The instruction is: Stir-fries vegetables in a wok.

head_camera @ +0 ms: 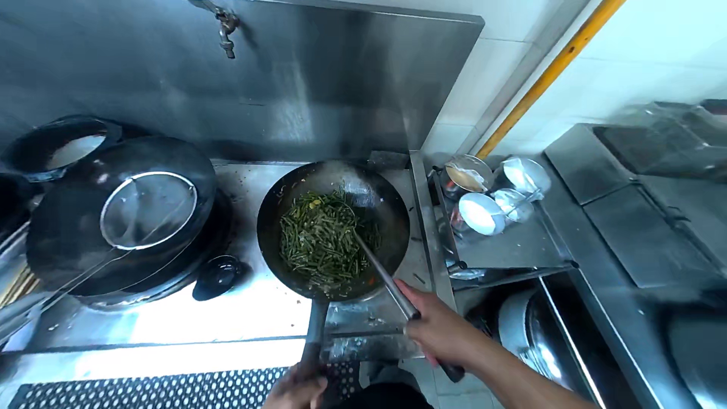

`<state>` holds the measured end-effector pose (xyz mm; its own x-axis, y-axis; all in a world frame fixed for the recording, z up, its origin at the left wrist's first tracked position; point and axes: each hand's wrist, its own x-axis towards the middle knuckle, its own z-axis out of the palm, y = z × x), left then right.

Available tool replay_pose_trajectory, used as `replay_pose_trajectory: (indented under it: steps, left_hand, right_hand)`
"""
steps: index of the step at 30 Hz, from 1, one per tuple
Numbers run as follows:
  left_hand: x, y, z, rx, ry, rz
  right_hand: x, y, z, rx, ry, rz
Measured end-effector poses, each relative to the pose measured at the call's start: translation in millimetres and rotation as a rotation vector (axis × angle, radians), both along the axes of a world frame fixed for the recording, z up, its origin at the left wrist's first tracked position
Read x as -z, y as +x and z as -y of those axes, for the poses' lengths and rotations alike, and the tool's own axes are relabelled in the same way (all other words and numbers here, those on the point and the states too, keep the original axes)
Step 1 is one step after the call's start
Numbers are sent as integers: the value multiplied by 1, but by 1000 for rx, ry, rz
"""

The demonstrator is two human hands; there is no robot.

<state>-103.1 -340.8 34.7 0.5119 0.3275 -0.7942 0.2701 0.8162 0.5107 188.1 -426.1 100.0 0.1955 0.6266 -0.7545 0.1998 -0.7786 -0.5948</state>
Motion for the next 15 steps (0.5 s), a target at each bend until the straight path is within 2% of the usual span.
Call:
replay_pose_trajectory:
  steps: [4, 7, 11, 15]
  left_hand:
    - [-6, 1, -17, 52, -47, 27]
    - [16, -17, -36, 106, -61, 73]
    - [26, -24, -56, 138, -85, 90]
    - [24, -32, -59, 137, -105, 102]
  right_hand:
    - [-42, -20, 8, -216, -111, 450]
    - [-54, -16, -9, -260, -179, 731]
    - [-32, 23, -46, -248, -119, 932]
    - [13, 52, -65, -175, -112, 835]
